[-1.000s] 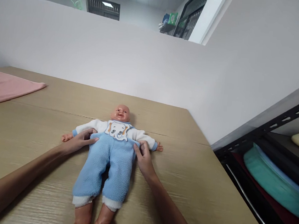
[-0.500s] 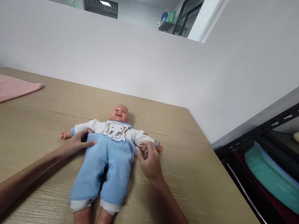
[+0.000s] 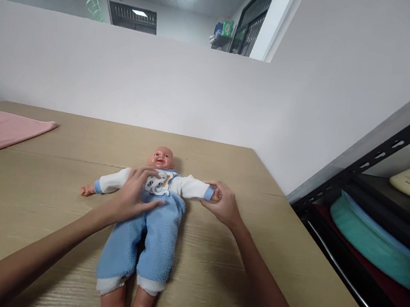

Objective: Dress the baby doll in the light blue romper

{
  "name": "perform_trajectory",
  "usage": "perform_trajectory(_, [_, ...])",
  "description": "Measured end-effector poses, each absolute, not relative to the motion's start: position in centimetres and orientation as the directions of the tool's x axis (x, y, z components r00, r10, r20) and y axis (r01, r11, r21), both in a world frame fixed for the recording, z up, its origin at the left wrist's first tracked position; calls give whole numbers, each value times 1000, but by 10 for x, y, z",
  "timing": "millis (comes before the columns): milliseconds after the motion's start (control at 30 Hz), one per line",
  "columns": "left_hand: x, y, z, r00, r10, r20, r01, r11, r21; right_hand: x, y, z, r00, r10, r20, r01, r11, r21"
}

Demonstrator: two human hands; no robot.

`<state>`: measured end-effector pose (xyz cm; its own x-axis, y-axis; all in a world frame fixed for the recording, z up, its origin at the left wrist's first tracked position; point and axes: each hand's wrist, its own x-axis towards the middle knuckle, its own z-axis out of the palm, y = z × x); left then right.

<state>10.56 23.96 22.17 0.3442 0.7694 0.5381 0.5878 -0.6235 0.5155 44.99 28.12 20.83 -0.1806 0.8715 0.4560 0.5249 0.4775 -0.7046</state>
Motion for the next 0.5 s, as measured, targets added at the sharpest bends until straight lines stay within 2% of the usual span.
perform_trajectory(133, [153,285,230,440,757,484,609,-647,458,410,268,259,-294,769,567,544,623,-562])
perform_trajectory(200, [165,302,231,422,768,482,598,-636,488,393,260,267,-286,755,590,489,645,-588])
perform_trajectory(267, [166,310,230,347,798,493,504,-602,620,384,253,258,-190,785,590,382,613,-692])
perform_trajectory(367, [153,310,230,65,898,435,212,-439,873,384,246,222,-137,887,442,250,463,-851])
perform_trajectory(433, [142,307,230,-84,931,355,61,-351,935,382,243,195,-236,930,280,190,327,-926])
perform_trajectory(500, [133,306,230,-146,938,315,-12,-321,947,374,240,176,-346,921,176,100,223,-970])
